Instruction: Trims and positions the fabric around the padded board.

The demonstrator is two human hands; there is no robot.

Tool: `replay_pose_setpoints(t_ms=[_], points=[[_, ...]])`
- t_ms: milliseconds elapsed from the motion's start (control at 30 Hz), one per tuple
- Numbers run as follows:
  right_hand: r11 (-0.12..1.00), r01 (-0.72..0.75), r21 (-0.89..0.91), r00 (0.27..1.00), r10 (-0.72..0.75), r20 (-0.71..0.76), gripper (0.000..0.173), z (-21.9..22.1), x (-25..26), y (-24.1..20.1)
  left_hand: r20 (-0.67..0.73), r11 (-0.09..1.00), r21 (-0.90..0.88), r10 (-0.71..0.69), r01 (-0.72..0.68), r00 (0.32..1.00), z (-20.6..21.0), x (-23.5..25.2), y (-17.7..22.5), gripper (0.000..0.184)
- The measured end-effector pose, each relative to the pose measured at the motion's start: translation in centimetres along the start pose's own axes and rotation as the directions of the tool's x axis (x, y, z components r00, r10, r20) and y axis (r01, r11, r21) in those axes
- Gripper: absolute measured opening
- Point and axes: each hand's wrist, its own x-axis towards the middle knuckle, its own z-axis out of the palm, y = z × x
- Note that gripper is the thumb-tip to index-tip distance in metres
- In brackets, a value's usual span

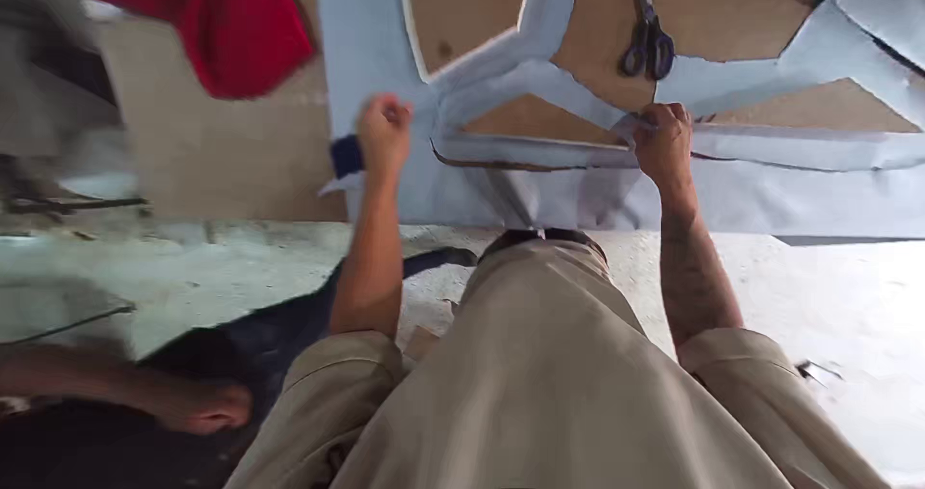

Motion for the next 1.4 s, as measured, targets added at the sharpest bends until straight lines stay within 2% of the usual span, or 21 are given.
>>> replay_pose_setpoints(t_ms=[33,100,233,300,400,433,500,567,633,700,733,800,833,900,967,1000,1067,1167,1267,1333,1400], points=[[1.000,0.030,-0.007,0.998,-0.030,0.061,0.044,0.3,1.7,-0.4,0.042,0.996,0.045,-0.082,0.080,0.996,1.8,1.1,-1.2,0.064],[0.997,0.061,-0.041,0.985,-0.053,0.163,0.044,0.6,4.0,-1.4,0.038,0.990,0.086,-0.111,0.108,0.993,4.6,2.3,-2.5,0.072],[0.983,0.066,-0.173,0.965,-0.019,0.263,0.032,0.4,5.0,-2.1,0.131,0.990,0.127,0.046,-0.063,0.990,7.6,3.2,-0.9,0.061],[0.988,0.037,-0.152,0.982,-0.008,0.191,0.024,0.7,5.8,-2.0,0.148,0.974,0.166,0.128,-0.152,0.981,8.0,3.3,-0.5,0.055],[0.992,-0.050,-0.112,0.999,0.051,0.007,0.020,-1.3,6.7,-2.0,0.014,0.963,0.105,0.247,-0.247,0.969,9.3,3.5,0.0,0.046],[0.994,-0.051,-0.097,0.993,0.040,-0.114,0.019,-1.8,6.8,-1.3,-0.017,0.962,0.063,0.267,-0.265,0.964,9.2,3.4,0.1,0.045],[0.998,-0.055,-0.042,0.954,0.040,-0.296,0.022,-4.3,5.3,-0.1,0.000,0.966,0.054,0.254,-0.254,0.967,7.8,2.6,-0.2,0.050],[0.997,-0.081,0.013,0.935,0.081,-0.345,0.028,-7.3,2.9,1.1,0.071,0.961,0.117,0.242,-0.249,0.968,5.3,1.4,-1.8,0.058],[0.998,-0.064,0.028,0.968,0.068,-0.240,0.028,-8.4,-0.1,3.0,0.143,0.953,0.146,0.246,-0.266,0.959,3.3,-0.4,-4.7,0.062],[1.000,0.001,0.010,0.999,-0.002,0.048,0.034,-7.7,-3.6,4.9,0.202,0.948,0.084,0.284,-0.306,0.937,2.5,-2.6,-6.1,0.062],[0.999,0.036,-0.017,0.983,-0.032,0.181,0.046,-6.7,-5.4,5.6,0.226,0.946,0.037,0.306,-0.322,0.925,2.8,-4.1,-5.9,0.062],[0.991,0.070,-0.112,0.964,-0.038,0.262,0.074,-4.7,-8.7,6.2,0.326,0.940,0.008,0.320,-0.341,0.890,4.3,-6.4,-4.1,0.070],[0.983,0.066,-0.169,0.972,-0.025,0.232,0.076,-4.1,-9.7,6.5,0.373,0.934,0.026,0.322,-0.357,0.870,5.5,-7.4,-3.1,0.076],[0.968,0.024,-0.249,0.987,0.017,0.161,0.057,-3.7,-10.8,7.1,0.375,0.912,0.042,0.364,-0.408,0.852,7.9,-8.6,-2.1,0.075],[0.956,-0.038,-0.291,0.980,0.092,0.176,0.036,-4.0,-11.4,7.4,0.386,0.881,0.048,0.419,-0.471,0.822,9.2,-8.9,-1.9,0.056],[0.946,-0.076,-0.316,0.967,0.147,0.206,0.034,-4.3,-11.7,7.2,0.413,0.841,0.062,0.469,-0.538,0.781,9.1,-8.8,-2.0,0.045],[0.909,-0.185,-0.374,0.927,0.287,0.241,0.035,-5.3,-12.4,6.8,0.483,0.745,0.081,0.552,-0.662,0.680,8.8,-8.8,-2.4,0.038],[0.872,-0.335,-0.358,0.923,0.380,0.064,0.027,-5.5,-13.5,6.1,0.624,0.705,0.154,0.474,-0.692,0.621,7.1,-8.4,-3.3,0.035],[0.879,-0.403,-0.253,0.913,0.368,-0.175,0.021,-3.5,-14.4,4.1,0.673,0.807,0.184,0.312,-0.561,0.670,4.2,-7.1,-3.9,0.040],[0.895,-0.398,-0.203,0.905,0.346,-0.248,0.017,-1.3,-14.7,3.2,0.670,0.866,0.153,0.263,-0.476,0.694,2.1,-5.5,-4.4,0.044],[0.916,-0.371,-0.154,0.899,0.313,-0.305,0.016,0.5,-14.8,3.3,0.672,0.869,0.165,0.247,-0.467,0.698,0.8,-3.8,-4.9,0.047]])
